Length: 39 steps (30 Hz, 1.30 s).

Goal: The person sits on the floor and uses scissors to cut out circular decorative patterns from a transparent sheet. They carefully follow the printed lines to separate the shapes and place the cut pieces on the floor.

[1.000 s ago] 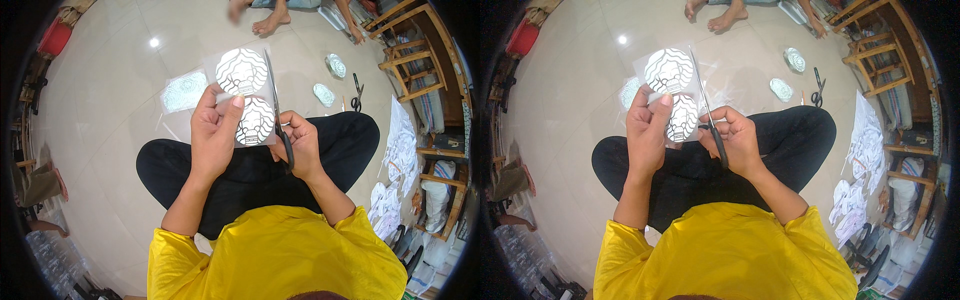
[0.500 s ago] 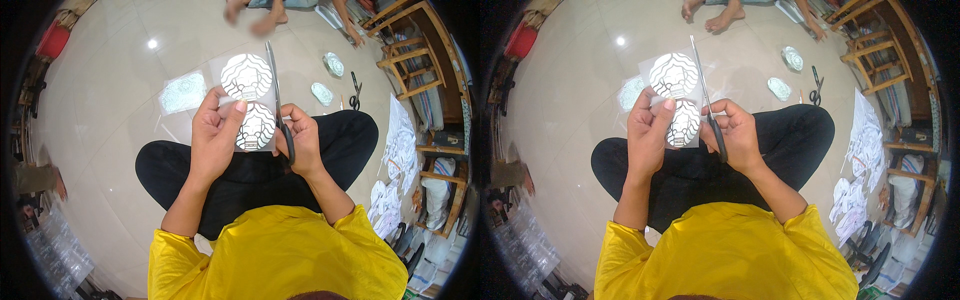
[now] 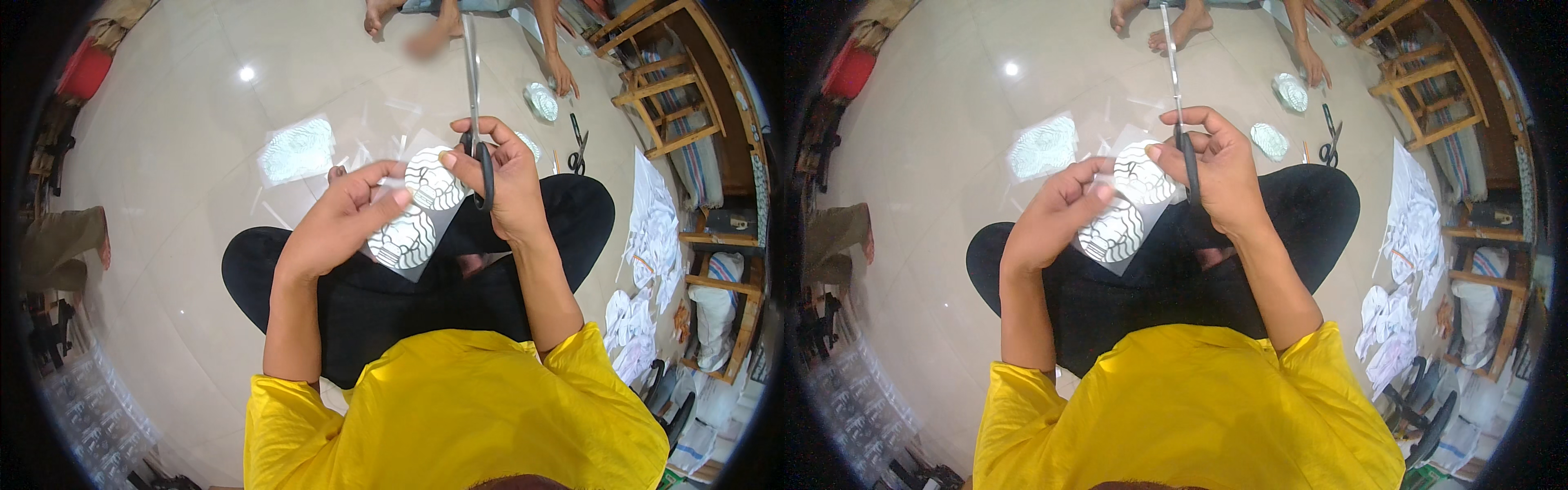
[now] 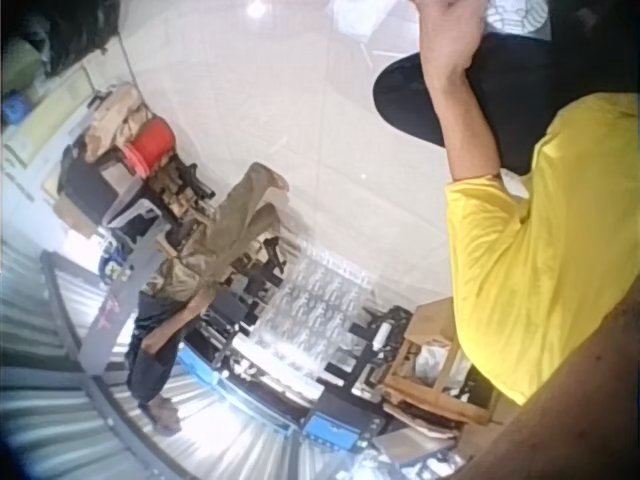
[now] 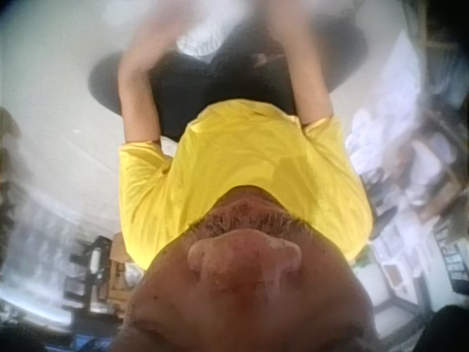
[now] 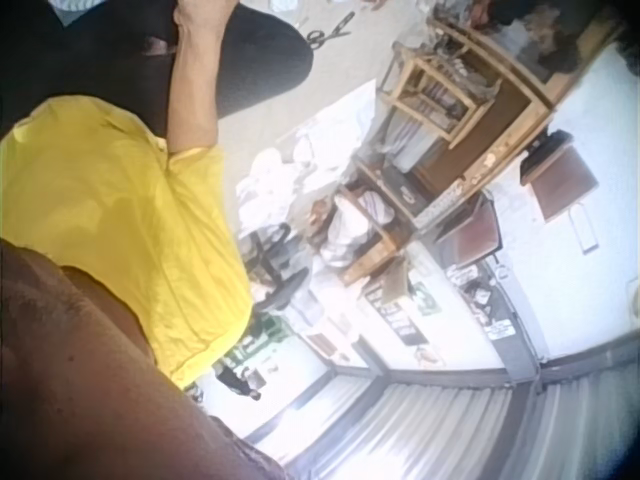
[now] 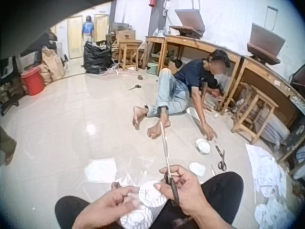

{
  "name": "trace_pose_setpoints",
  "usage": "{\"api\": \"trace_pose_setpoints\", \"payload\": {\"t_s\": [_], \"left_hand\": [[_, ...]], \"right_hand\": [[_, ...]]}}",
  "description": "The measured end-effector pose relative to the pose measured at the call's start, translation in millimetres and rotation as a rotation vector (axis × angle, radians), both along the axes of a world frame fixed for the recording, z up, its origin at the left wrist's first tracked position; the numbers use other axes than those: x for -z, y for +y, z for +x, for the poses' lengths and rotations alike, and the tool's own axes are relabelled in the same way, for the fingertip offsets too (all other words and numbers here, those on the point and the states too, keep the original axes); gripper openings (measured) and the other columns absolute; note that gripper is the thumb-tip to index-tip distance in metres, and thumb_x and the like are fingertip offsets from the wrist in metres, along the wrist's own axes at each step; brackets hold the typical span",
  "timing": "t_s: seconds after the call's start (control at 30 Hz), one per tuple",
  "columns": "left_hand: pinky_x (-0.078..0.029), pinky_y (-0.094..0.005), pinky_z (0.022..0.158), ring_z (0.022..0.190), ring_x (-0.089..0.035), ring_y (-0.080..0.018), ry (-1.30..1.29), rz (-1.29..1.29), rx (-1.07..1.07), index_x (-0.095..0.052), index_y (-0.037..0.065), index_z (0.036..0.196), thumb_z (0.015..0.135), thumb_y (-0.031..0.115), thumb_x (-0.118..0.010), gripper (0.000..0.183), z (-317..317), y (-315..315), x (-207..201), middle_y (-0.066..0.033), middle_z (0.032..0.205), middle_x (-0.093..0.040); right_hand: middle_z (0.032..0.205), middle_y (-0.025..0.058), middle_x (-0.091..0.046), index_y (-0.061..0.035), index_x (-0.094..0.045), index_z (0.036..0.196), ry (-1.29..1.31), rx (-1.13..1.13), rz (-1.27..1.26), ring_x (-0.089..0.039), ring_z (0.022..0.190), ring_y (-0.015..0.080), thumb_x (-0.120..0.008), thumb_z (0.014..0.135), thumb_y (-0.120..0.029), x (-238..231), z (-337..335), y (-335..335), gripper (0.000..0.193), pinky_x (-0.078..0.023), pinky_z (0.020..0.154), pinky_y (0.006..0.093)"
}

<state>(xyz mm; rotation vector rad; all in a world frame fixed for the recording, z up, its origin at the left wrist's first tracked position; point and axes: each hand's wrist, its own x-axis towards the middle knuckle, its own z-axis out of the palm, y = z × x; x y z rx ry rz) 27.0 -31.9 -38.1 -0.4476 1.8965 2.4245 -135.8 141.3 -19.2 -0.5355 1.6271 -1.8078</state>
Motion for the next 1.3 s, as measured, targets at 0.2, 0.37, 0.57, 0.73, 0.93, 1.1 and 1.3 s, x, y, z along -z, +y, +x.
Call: {"api": "trace_pose_setpoints", "payload": {"t_s": [0.2,0.37,0.57,0.73,0.93,1.1,1.3], "left_hand": [[-0.044,-0.0487,0.117,0.138,-0.055,-0.0417,0.389,0.956,-0.167,-0.029,-0.008,0.157,0.108,0.049,-0.035,0.075,-12,5,-5,-0.0370,0.153,-0.046],[-0.035,-0.0491,0.124,0.134,-0.057,-0.0323,0.521,0.546,-0.259,-0.034,-0.002,0.159,0.102,0.023,-0.055,0.065,-33,74,53,-0.0219,0.152,-0.051],[-0.046,-0.0247,0.093,0.105,-0.055,-0.0064,0.328,0.323,-0.528,-0.052,0.003,0.140,0.114,0.022,-0.049,0.032,-37,64,32,-0.0023,0.122,-0.061],[-0.054,-0.0253,0.084,0.102,-0.065,-0.0086,0.237,0.368,-0.411,-0.054,0.003,0.136,0.114,0.023,-0.046,0.030,-22,28,25,-0.0048,0.121,-0.067],[-0.058,-0.0301,0.093,0.110,-0.069,-0.0140,0.309,0.272,-0.406,-0.049,-0.002,0.143,0.111,0.012,-0.053,0.035,-21,21,6,-0.0136,0.125,-0.070],[-0.059,-0.0295,0.089,0.104,-0.072,-0.0151,0.202,0.206,-0.450,-0.050,-0.003,0.140,0.106,0.007,-0.060,0.036,-20,12,9,-0.0191,0.124,-0.073],[-0.060,-0.0293,0.086,0.101,-0.074,-0.0166,0.314,0.227,-0.577,-0.051,-0.005,0.136,0.107,0.008,-0.060,0.033,-18,3,2,-0.0211,0.122,-0.073]], "right_hand": [[0.095,0.0059,-0.069,0.0017,-0.059,0.125,-0.198,0.292,-0.199,-0.067,0.083,0.0110,-0.081,0.090,0.000,16,7,-3,0.041,-0.053,0.075,0.0226],[0.101,0.0099,-0.069,0.0007,-0.055,0.128,-0.246,0.538,-0.321,-0.067,0.088,0.0147,-0.079,0.093,-0.001,24,7,-16,0.043,-0.053,0.077,0.0252],[0.097,0.0102,-0.073,-0.0012,-0.057,0.126,-0.109,0.335,-0.198,-0.069,0.085,0.0113,-0.077,0.093,0.003,28,33,-8,0.039,-0.054,0.074,0.0228],[0.096,0.0104,-0.075,0.0001,-0.058,0.127,-0.112,0.243,-0.108,-0.069,0.082,0.0088,-0.079,0.092,0.002,20,40,-1,0.041,-0.054,0.071,0.0215],[0.089,0.0064,-0.073,0.0006,-0.059,0.126,0.058,0.181,-0.051,-0.066,0.079,0.0065,-0.079,0.091,0.002,27,41,3,0.040,-0.051,0.070,0.0194],[0.087,0.0060,-0.073,0.0000,-0.059,0.123,0.108,0.166,-0.069,-0.065,0.076,0.0062,-0.079,0.091,0.003,31,51,6,0.038,-0.049,0.069,0.0186],[0.081,0.0030,-0.071,-0.0007,-0.062,0.119,0.022,-0.194,0.054,-0.065,0.069,0.0052,-0.082,0.090,0.000,47,61,46,0.036,-0.048,0.063,0.0189]]}}
